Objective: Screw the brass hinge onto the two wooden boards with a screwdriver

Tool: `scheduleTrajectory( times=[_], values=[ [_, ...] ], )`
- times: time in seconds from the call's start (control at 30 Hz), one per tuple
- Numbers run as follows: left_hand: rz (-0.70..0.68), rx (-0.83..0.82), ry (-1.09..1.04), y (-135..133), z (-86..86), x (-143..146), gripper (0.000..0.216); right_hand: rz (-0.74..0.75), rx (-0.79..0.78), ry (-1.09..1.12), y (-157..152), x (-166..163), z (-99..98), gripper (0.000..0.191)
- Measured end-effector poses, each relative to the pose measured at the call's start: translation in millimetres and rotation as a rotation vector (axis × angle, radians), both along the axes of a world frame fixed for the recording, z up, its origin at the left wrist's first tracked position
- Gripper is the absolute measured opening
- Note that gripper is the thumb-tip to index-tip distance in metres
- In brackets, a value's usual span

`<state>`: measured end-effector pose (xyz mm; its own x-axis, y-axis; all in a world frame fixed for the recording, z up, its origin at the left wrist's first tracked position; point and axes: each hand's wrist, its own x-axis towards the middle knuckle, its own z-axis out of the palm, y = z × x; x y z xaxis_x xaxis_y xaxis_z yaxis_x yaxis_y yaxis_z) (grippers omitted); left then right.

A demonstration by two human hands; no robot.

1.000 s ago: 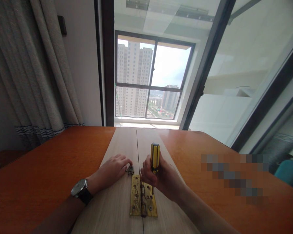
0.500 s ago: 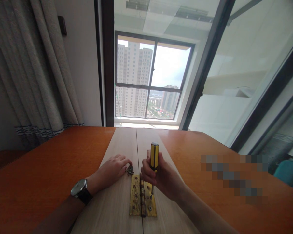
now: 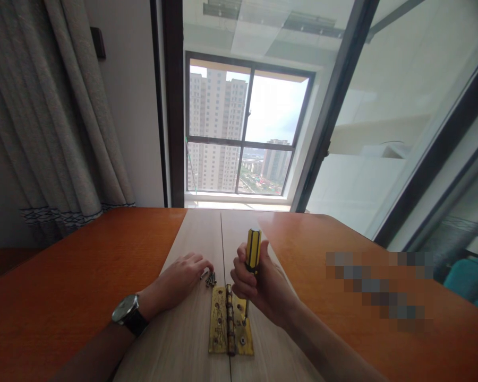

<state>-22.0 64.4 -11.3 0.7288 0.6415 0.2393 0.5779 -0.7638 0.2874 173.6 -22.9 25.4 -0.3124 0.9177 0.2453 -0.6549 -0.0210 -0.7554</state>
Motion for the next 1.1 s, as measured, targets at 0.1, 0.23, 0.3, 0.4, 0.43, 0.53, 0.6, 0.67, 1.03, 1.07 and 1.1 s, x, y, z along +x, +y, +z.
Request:
scheduleTrajectory(
  times=[0.1, 0.23, 0.3, 0.4, 0.43, 0.53, 0.6, 0.67, 1.03, 1.07, 1.1],
  values=[
    [-0.010, -0.001, -0.001, 0.0, 0.2, 0.2, 0.029, 0.026, -0.023, 0.009, 0.6, 0.3, 0.3, 0.055],
    [-0.012, 0.001, -0.012, -0.1, -0.8, -0.4, 0.027, 0.043, -0.061, -0.007, -1.0, -0.9, 2.1, 0.056],
    [-0.011, 0.001, -0.014, -0.2, -1.1, -0.6, 0.027, 0.038, -0.062, -0.002, -1.8, -1.7, 3.4, 0.056],
    [-0.005, -0.004, -0.011, -0.4, -0.4, -0.5, 0.027, 0.037, -0.063, 0.001, -2.0, -2.4, 5.1, 0.055],
    [-0.004, -0.006, -0.008, -0.5, -0.1, -0.5, 0.027, 0.040, -0.064, 0.000, -2.0, -2.6, 5.4, 0.055],
    [-0.015, -0.007, 0.000, -0.6, 0.2, -0.2, 0.026, 0.051, -0.062, -0.001, -2.0, -2.6, 5.4, 0.053],
    [-0.030, -0.003, 0.001, -0.2, -0.5, -0.1, 0.025, 0.058, -0.057, -0.002, -2.2, -2.5, 4.9, 0.052],
    [-0.039, 0.003, -0.001, 0.6, -1.8, -0.1, 0.025, 0.064, -0.053, -0.003, -2.2, -2.2, 4.2, 0.051],
    [-0.034, 0.003, -0.054, 3.4, -6.5, -2.4, 0.026, 0.078, -0.042, -0.006, -1.8, -2.0, 1.9, 0.050],
    [-0.032, 0.000, -0.060, 2.8, -6.7, -2.4, 0.027, 0.081, -0.044, -0.010, -1.7, -2.0, 1.6, 0.050],
    [-0.030, -0.003, -0.066, 2.4, -6.9, -2.3, 0.028, 0.082, -0.046, -0.011, -1.7, -1.8, 1.3, 0.050]
  ],
)
